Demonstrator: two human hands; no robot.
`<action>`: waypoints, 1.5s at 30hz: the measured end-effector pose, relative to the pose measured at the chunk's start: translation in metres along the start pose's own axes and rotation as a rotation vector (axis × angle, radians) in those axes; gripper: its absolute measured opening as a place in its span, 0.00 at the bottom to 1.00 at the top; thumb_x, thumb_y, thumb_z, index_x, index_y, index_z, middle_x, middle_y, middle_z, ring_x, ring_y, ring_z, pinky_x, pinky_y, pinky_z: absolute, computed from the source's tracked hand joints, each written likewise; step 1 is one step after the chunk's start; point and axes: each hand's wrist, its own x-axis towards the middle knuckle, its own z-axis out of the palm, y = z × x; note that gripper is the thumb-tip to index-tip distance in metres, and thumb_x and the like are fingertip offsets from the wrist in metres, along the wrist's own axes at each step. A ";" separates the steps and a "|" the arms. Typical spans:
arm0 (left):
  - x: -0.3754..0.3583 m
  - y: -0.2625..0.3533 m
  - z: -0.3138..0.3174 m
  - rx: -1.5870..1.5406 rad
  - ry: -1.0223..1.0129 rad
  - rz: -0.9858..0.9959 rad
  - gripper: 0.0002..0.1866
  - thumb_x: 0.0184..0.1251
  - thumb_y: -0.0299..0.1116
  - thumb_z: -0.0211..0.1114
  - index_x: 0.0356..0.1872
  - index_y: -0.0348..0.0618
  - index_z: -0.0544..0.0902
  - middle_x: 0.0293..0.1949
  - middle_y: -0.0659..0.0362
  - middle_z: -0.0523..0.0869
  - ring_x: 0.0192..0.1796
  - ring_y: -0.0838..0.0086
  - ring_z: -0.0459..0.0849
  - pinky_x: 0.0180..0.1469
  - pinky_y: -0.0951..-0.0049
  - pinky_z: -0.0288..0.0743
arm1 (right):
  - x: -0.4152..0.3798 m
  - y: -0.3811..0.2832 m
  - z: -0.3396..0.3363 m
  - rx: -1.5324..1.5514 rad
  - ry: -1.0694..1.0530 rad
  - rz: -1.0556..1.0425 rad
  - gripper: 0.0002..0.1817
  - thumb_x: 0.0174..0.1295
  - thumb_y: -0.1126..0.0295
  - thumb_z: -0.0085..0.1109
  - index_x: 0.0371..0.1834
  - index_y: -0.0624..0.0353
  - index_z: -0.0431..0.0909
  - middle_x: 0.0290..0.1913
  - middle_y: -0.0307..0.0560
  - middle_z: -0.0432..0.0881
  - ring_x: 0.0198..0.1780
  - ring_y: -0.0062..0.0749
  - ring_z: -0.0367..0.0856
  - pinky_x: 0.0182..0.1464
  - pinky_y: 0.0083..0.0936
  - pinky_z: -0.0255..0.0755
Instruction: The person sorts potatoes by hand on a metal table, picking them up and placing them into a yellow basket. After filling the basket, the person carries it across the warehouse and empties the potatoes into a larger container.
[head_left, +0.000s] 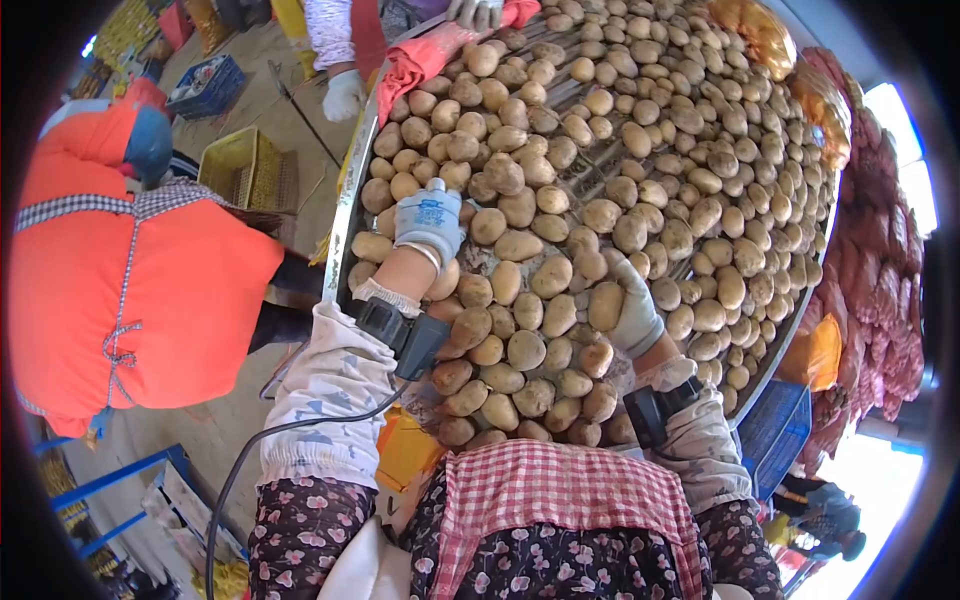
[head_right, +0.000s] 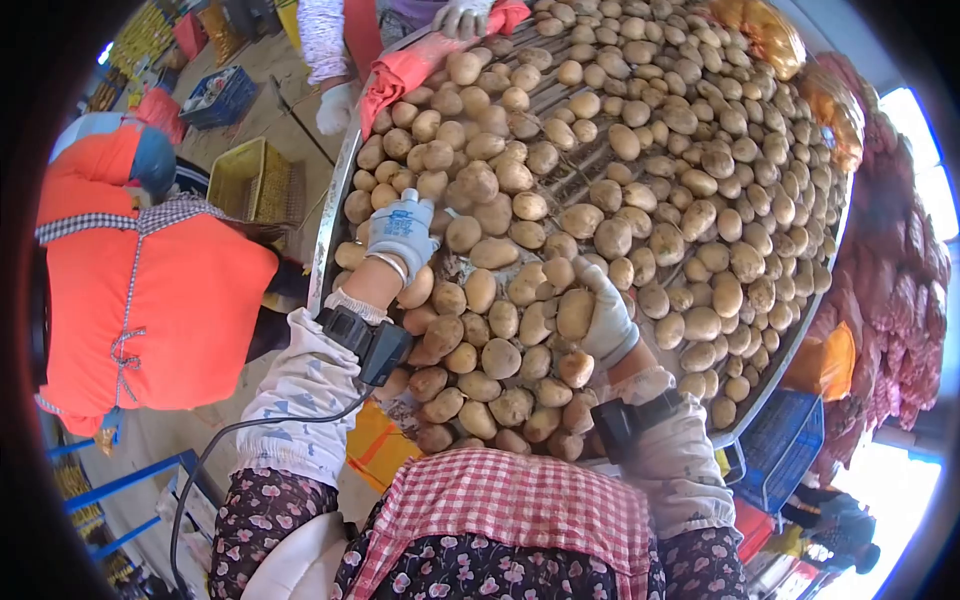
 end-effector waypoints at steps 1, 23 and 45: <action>-0.001 0.001 -0.001 -0.015 0.019 -0.019 0.19 0.56 0.42 0.70 0.45 0.45 0.79 0.50 0.51 0.78 0.49 0.57 0.82 0.49 0.59 0.78 | -0.002 0.005 -0.007 0.178 0.002 0.065 0.32 0.65 0.43 0.50 0.53 0.65 0.74 0.46 0.53 0.82 0.39 0.42 0.83 0.35 0.32 0.77; -0.064 0.065 0.028 -0.253 0.315 0.428 0.25 0.55 0.54 0.66 0.49 0.52 0.78 0.38 0.54 0.79 0.43 0.59 0.79 0.46 0.59 0.73 | -0.012 0.047 -0.022 0.386 0.212 -0.131 0.26 0.65 0.47 0.52 0.47 0.62 0.76 0.50 0.56 0.80 0.52 0.53 0.79 0.52 0.48 0.76; 0.036 0.120 0.016 -0.158 -0.034 0.265 0.16 0.63 0.46 0.62 0.46 0.48 0.80 0.47 0.53 0.84 0.49 0.59 0.84 0.47 0.59 0.77 | -0.062 0.022 -0.007 0.570 -0.012 -0.091 0.27 0.62 0.54 0.55 0.59 0.59 0.70 0.63 0.60 0.70 0.61 0.55 0.73 0.41 0.49 0.79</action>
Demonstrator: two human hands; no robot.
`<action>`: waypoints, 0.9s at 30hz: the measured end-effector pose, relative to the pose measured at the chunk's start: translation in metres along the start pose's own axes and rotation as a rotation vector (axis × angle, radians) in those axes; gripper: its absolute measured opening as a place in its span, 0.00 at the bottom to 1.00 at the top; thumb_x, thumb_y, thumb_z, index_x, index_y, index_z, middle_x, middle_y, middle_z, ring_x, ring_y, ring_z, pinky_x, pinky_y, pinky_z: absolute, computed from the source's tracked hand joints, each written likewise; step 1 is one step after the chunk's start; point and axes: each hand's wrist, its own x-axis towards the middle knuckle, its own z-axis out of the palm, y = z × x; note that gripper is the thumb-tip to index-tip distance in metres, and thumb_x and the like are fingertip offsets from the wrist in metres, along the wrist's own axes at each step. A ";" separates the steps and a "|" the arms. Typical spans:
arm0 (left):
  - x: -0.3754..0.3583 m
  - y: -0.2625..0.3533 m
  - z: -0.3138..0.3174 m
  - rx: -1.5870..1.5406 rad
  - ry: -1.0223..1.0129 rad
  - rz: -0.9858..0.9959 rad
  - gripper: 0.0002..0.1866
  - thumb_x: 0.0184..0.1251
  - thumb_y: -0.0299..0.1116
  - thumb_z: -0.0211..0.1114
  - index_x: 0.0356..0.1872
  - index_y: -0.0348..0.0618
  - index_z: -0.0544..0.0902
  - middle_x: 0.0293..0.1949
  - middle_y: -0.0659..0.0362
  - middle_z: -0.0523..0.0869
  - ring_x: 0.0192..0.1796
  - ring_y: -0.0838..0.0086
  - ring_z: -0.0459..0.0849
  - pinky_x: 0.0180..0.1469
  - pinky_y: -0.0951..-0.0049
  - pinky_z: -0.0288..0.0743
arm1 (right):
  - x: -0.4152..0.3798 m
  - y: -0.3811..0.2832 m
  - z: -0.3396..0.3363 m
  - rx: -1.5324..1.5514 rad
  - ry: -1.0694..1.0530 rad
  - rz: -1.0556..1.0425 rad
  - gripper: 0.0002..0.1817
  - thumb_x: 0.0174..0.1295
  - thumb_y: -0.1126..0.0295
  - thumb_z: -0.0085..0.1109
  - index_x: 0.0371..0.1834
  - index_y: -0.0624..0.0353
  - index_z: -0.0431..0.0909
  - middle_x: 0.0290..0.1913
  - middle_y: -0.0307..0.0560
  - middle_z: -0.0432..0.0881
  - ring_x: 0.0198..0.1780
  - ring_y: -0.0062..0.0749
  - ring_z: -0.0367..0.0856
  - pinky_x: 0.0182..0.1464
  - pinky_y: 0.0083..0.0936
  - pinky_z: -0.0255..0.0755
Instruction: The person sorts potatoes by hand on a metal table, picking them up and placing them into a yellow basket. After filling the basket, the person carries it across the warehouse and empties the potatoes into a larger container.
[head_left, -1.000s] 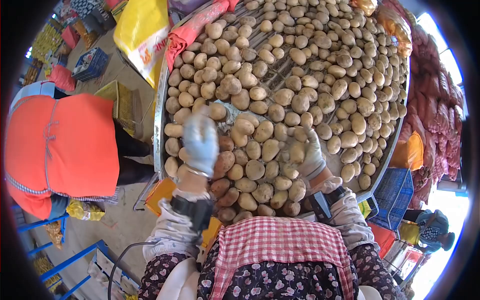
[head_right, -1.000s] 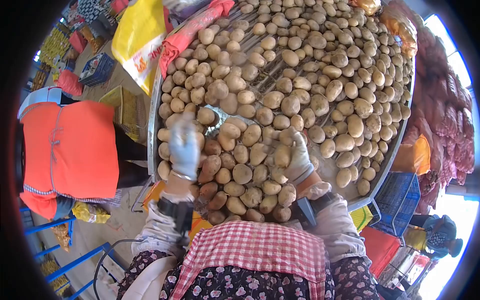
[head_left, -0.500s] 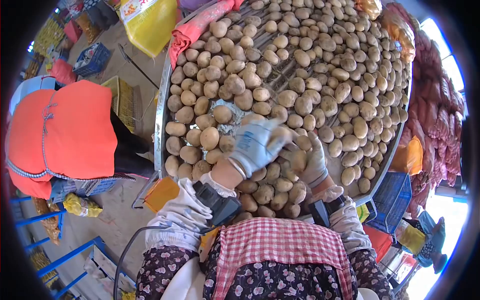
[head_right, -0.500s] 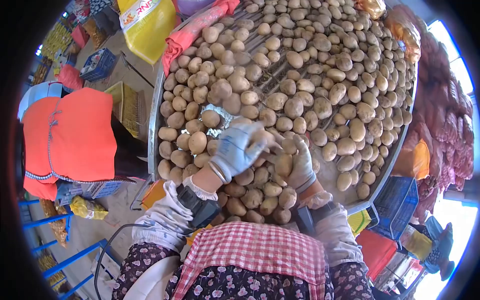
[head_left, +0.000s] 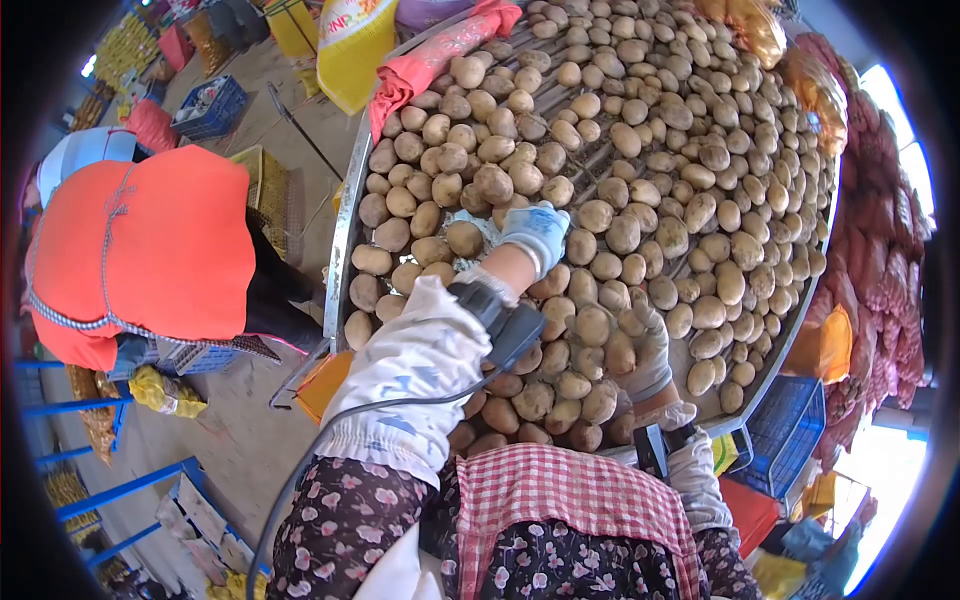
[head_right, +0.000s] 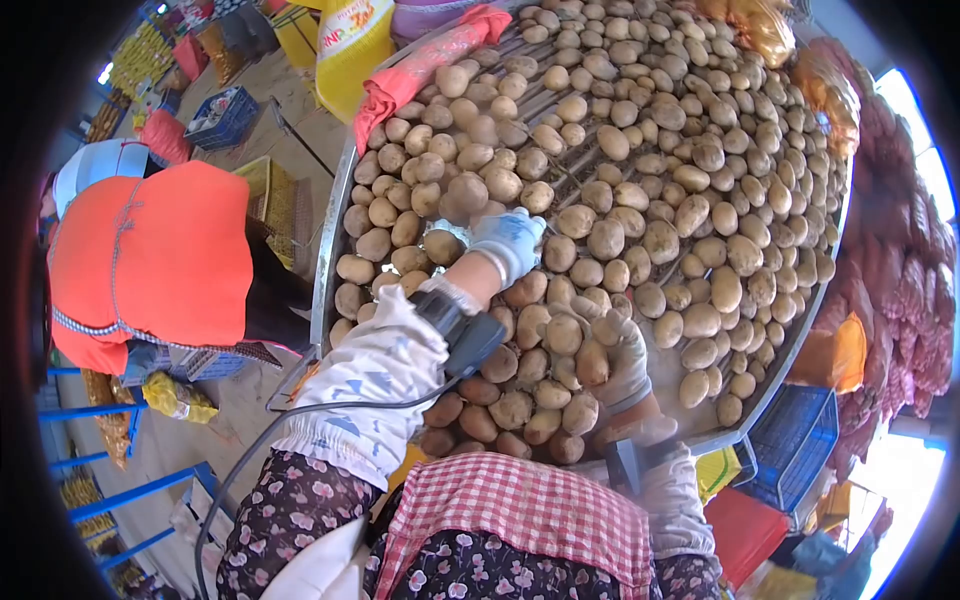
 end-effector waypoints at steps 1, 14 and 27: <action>-0.013 -0.002 -0.008 -0.151 0.043 -0.021 0.17 0.63 0.46 0.62 0.47 0.48 0.80 0.46 0.52 0.85 0.49 0.59 0.84 0.47 0.59 0.77 | -0.002 -0.001 0.001 -0.009 -0.009 0.007 0.27 0.62 0.54 0.55 0.59 0.59 0.70 0.63 0.60 0.70 0.61 0.55 0.73 0.41 0.49 0.79; -0.082 -0.082 0.011 0.210 0.649 -0.169 0.29 0.63 0.53 0.56 0.59 0.44 0.72 0.58 0.44 0.72 0.58 0.52 0.73 0.60 0.51 0.65 | -0.003 0.001 0.007 0.092 -0.286 0.000 0.29 0.62 0.54 0.57 0.62 0.59 0.68 0.54 0.55 0.78 0.49 0.47 0.82 0.41 0.43 0.81; -0.038 -0.168 -0.023 0.261 0.411 -0.220 0.23 0.58 0.42 0.64 0.54 0.48 0.76 0.49 0.54 0.79 0.51 0.60 0.78 0.48 0.59 0.74 | 0.007 0.018 0.022 0.014 -0.095 -0.073 0.34 0.54 0.63 0.60 0.65 0.62 0.63 0.51 0.60 0.79 0.45 0.50 0.83 0.36 0.41 0.83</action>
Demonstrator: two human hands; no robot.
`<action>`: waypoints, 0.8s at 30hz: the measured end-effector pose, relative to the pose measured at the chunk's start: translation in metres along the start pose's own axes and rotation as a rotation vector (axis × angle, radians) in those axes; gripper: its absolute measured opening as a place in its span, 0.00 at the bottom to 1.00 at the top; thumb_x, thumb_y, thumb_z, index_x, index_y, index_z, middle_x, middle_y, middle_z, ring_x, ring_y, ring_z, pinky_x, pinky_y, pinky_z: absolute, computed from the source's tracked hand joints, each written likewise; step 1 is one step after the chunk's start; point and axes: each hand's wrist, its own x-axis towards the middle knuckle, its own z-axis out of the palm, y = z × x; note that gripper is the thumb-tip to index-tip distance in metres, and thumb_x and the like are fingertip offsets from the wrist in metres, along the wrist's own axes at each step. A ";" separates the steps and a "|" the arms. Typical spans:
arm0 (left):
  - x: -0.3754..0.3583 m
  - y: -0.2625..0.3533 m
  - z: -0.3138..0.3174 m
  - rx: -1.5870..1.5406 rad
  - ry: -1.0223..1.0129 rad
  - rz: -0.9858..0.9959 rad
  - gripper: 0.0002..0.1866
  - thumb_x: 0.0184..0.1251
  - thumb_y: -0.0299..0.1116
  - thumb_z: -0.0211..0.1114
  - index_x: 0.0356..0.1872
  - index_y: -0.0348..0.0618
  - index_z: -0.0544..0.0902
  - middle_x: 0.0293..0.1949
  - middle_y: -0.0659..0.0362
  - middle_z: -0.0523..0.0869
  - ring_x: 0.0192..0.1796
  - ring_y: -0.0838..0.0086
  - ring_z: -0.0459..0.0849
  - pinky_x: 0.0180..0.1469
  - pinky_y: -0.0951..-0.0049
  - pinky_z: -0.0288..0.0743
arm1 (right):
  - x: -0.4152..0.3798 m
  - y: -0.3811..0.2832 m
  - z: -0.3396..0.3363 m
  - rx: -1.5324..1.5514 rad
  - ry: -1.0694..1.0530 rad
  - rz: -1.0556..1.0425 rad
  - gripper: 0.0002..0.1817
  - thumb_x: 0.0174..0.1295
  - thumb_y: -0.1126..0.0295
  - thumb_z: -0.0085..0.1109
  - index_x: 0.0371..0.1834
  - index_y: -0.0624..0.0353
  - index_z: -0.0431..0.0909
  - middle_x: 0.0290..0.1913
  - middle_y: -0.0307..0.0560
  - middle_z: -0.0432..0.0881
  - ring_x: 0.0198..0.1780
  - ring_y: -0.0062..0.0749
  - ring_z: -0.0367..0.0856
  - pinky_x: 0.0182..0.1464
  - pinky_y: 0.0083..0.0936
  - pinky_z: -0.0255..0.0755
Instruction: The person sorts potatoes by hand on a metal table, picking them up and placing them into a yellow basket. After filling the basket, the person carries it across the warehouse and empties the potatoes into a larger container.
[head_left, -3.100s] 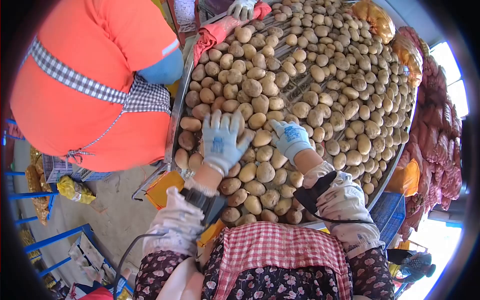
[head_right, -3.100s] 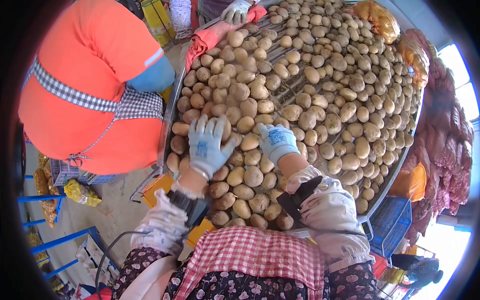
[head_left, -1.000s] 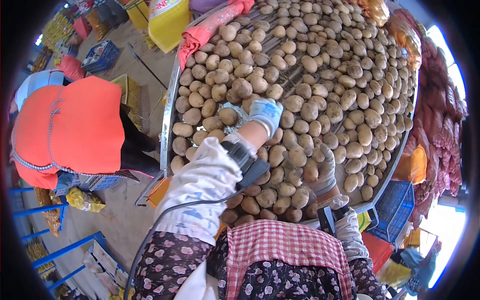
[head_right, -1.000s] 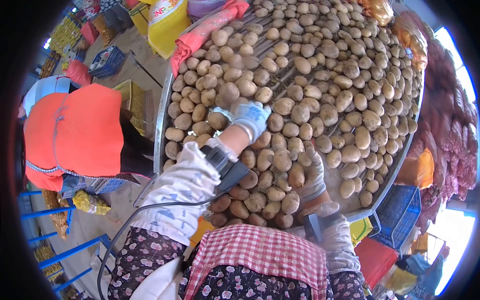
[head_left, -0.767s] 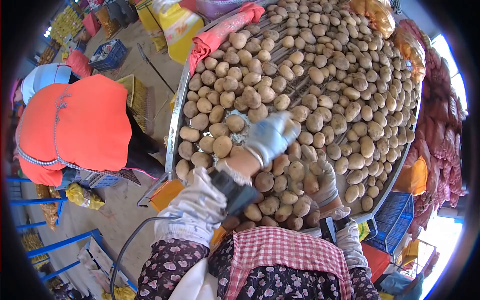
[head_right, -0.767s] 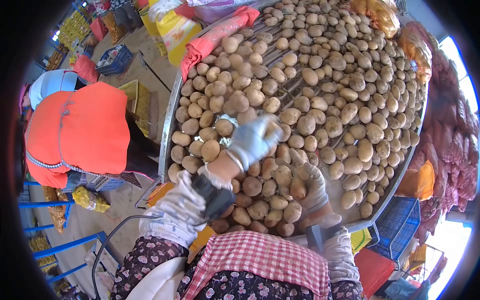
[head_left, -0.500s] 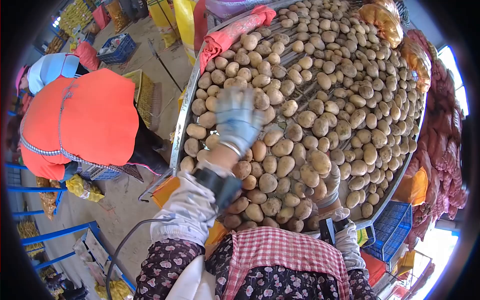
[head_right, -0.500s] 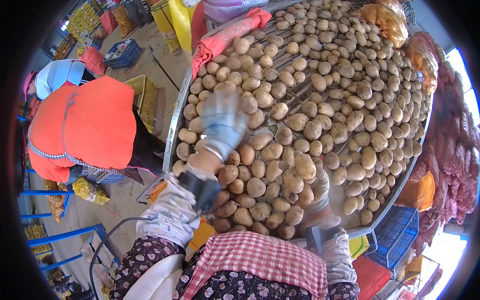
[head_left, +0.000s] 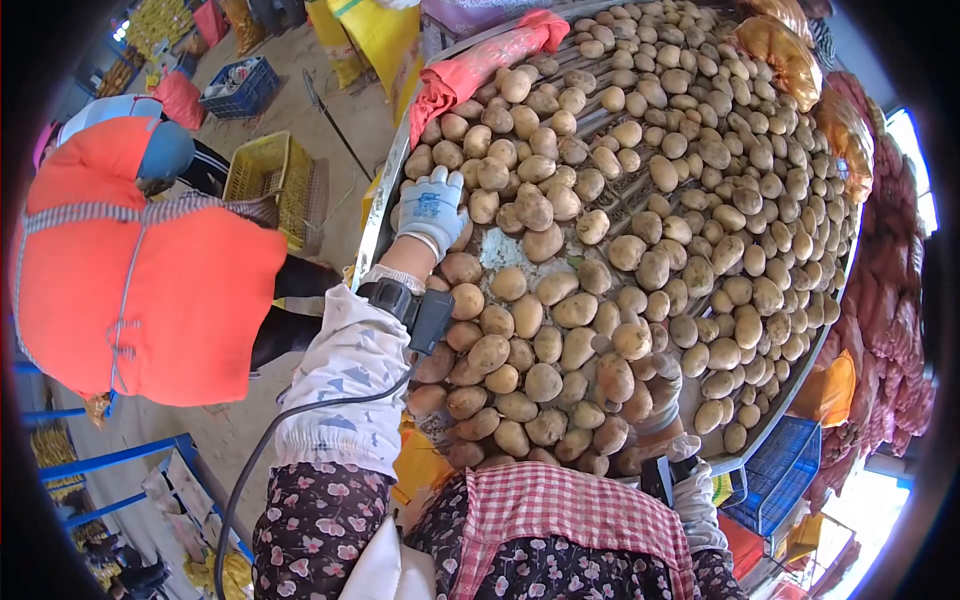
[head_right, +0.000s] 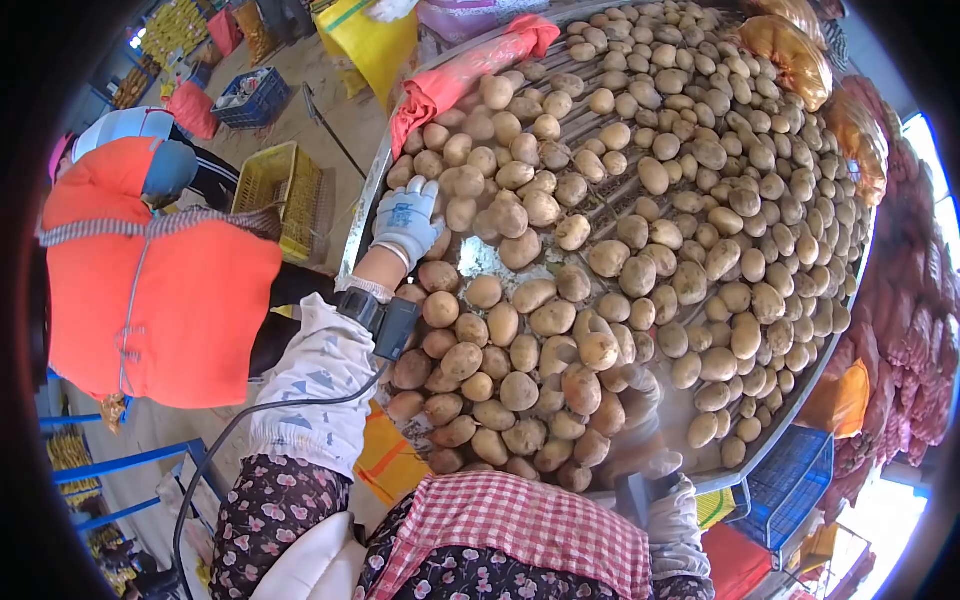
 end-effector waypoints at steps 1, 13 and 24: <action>0.002 0.003 -0.003 0.023 -0.074 0.023 0.22 0.56 0.41 0.66 0.52 0.49 0.76 0.49 0.54 0.78 0.51 0.60 0.78 0.48 0.58 0.74 | 0.002 -0.007 -0.026 0.015 -0.159 0.125 0.34 0.57 0.63 0.59 0.68 0.60 0.62 0.55 0.59 0.77 0.53 0.49 0.80 0.46 0.40 0.82; -0.092 0.137 -0.080 -0.911 0.316 0.445 0.18 0.62 0.45 0.66 0.46 0.45 0.82 0.33 0.56 0.84 0.33 0.64 0.83 0.38 0.68 0.77 | 0.021 0.004 -0.013 -0.175 -0.053 0.287 0.40 0.66 0.44 0.53 0.73 0.57 0.55 0.69 0.48 0.65 0.68 0.37 0.65 0.70 0.33 0.61; -0.058 0.095 -0.052 -0.788 0.013 0.031 0.12 0.64 0.28 0.57 0.46 0.42 0.84 0.36 0.52 0.86 0.37 0.55 0.85 0.40 0.61 0.78 | -0.010 -0.004 -0.032 -0.017 0.062 0.253 0.44 0.58 0.39 0.60 0.69 0.61 0.62 0.66 0.49 0.69 0.65 0.41 0.69 0.67 0.43 0.64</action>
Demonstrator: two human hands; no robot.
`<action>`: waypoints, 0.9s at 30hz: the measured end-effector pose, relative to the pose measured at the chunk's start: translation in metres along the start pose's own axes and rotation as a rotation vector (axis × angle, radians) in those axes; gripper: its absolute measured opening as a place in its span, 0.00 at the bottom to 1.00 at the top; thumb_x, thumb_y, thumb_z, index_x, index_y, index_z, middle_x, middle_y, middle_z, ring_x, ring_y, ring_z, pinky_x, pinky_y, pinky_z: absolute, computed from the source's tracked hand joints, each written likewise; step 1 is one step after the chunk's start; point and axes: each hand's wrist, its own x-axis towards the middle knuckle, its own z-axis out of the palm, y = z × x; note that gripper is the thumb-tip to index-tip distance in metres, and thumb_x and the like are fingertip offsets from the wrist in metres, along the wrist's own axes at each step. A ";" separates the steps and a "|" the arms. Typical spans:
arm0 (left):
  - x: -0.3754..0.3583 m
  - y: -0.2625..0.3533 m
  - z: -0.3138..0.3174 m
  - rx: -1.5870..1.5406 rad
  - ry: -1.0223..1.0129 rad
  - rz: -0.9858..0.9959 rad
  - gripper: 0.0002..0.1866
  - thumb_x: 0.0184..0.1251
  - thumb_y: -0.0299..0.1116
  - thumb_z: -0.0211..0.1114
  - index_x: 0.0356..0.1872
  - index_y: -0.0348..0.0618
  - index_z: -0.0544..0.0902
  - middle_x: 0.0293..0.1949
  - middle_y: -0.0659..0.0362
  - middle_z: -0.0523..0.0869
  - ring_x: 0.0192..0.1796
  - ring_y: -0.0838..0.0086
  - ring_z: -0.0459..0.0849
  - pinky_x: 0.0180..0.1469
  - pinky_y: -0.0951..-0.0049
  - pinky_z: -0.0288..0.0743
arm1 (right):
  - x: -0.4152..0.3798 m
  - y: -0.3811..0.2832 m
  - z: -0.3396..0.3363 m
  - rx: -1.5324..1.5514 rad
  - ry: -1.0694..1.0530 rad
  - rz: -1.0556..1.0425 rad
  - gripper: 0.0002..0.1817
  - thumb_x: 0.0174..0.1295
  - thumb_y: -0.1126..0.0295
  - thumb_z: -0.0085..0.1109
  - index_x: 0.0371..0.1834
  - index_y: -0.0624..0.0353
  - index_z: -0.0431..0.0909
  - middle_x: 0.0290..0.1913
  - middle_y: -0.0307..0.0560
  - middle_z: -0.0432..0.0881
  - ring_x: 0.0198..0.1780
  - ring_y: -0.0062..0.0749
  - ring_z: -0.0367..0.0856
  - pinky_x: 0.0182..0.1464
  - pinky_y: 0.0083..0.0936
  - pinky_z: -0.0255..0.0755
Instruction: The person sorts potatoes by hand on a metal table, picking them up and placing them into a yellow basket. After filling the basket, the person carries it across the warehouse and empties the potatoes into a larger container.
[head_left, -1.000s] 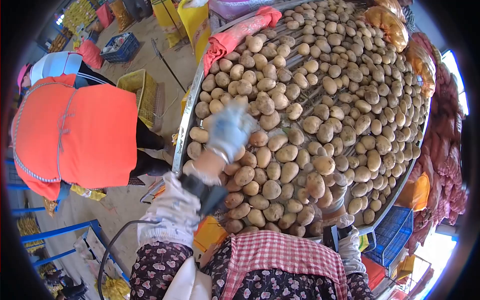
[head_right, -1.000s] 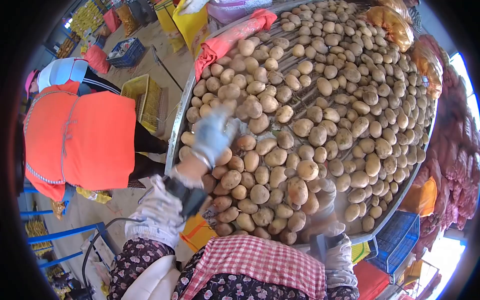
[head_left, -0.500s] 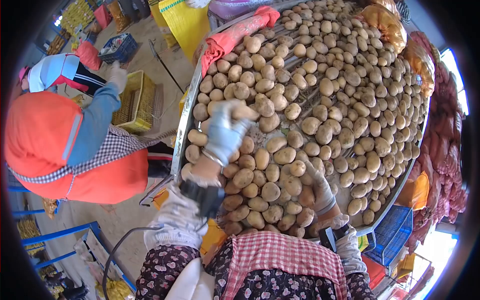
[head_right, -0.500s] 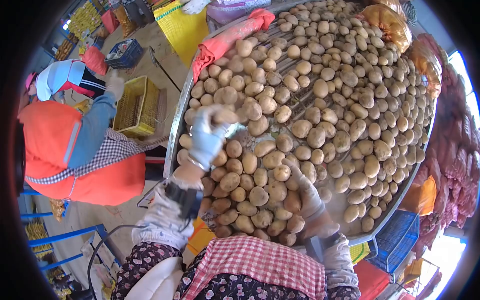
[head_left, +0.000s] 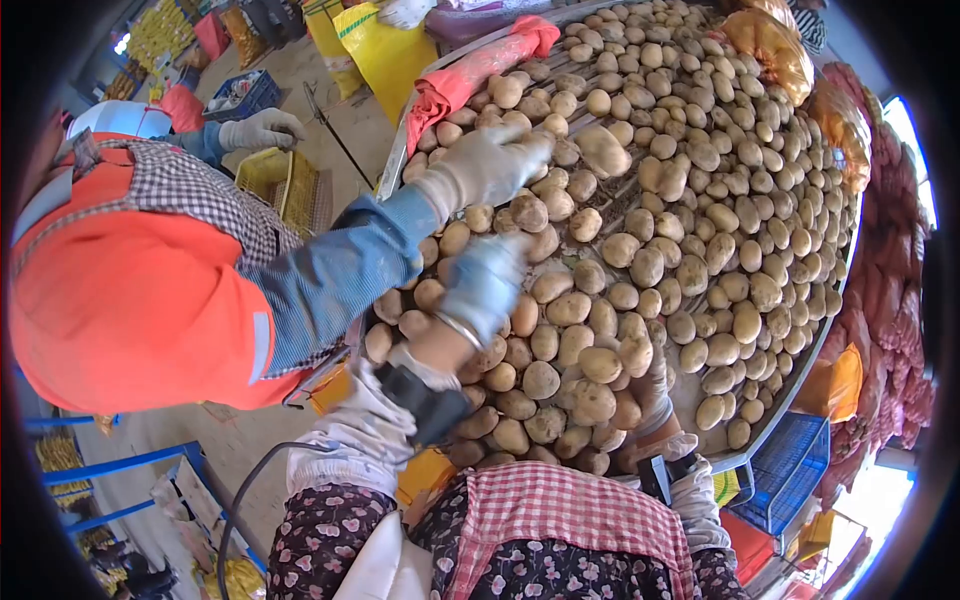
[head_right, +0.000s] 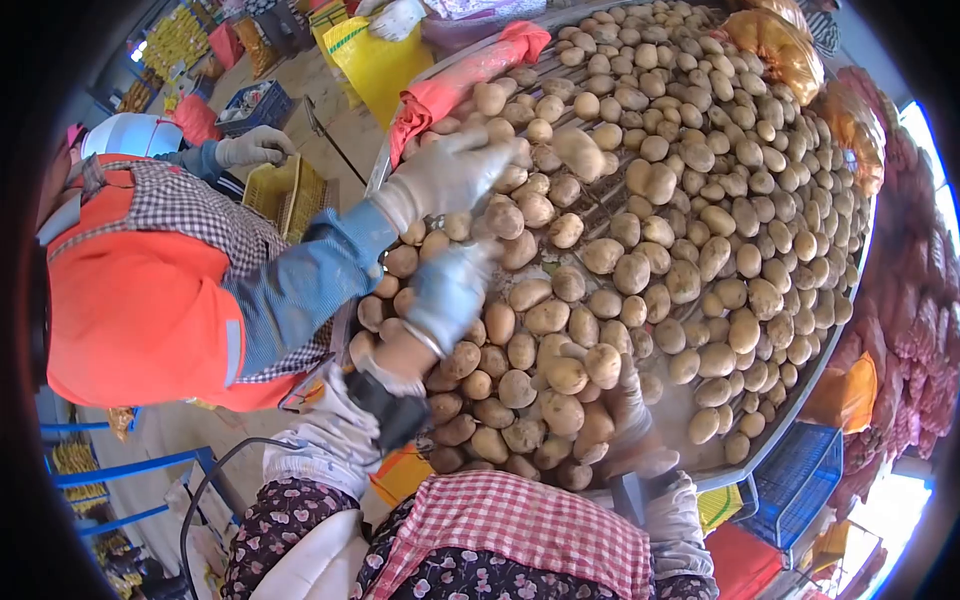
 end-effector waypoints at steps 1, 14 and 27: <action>0.016 -0.012 -0.023 0.433 -0.145 -0.277 0.14 0.67 0.31 0.56 0.50 0.42 0.83 0.44 0.48 0.85 0.46 0.57 0.84 0.50 0.65 0.78 | 0.001 -0.004 -0.007 -0.030 0.024 -0.009 0.43 0.60 0.38 0.57 0.70 0.58 0.61 0.66 0.48 0.69 0.65 0.40 0.70 0.66 0.43 0.66; 0.141 -0.121 0.003 0.470 -0.424 0.341 0.14 0.71 0.38 0.54 0.50 0.46 0.82 0.55 0.51 0.80 0.59 0.60 0.76 0.61 0.63 0.69 | -0.004 -0.007 -0.009 0.001 -0.002 -0.103 0.43 0.64 0.34 0.45 0.72 0.56 0.59 0.69 0.52 0.65 0.68 0.45 0.66 0.69 0.45 0.61; -0.033 0.013 -0.017 0.146 0.212 0.305 0.26 0.45 0.36 0.71 0.48 0.40 0.77 0.55 0.46 0.75 0.55 0.51 0.76 0.58 0.54 0.72 | -0.025 -0.003 -0.005 0.029 0.024 -0.289 0.37 0.67 0.37 0.45 0.70 0.53 0.62 0.65 0.48 0.70 0.64 0.38 0.71 0.64 0.38 0.69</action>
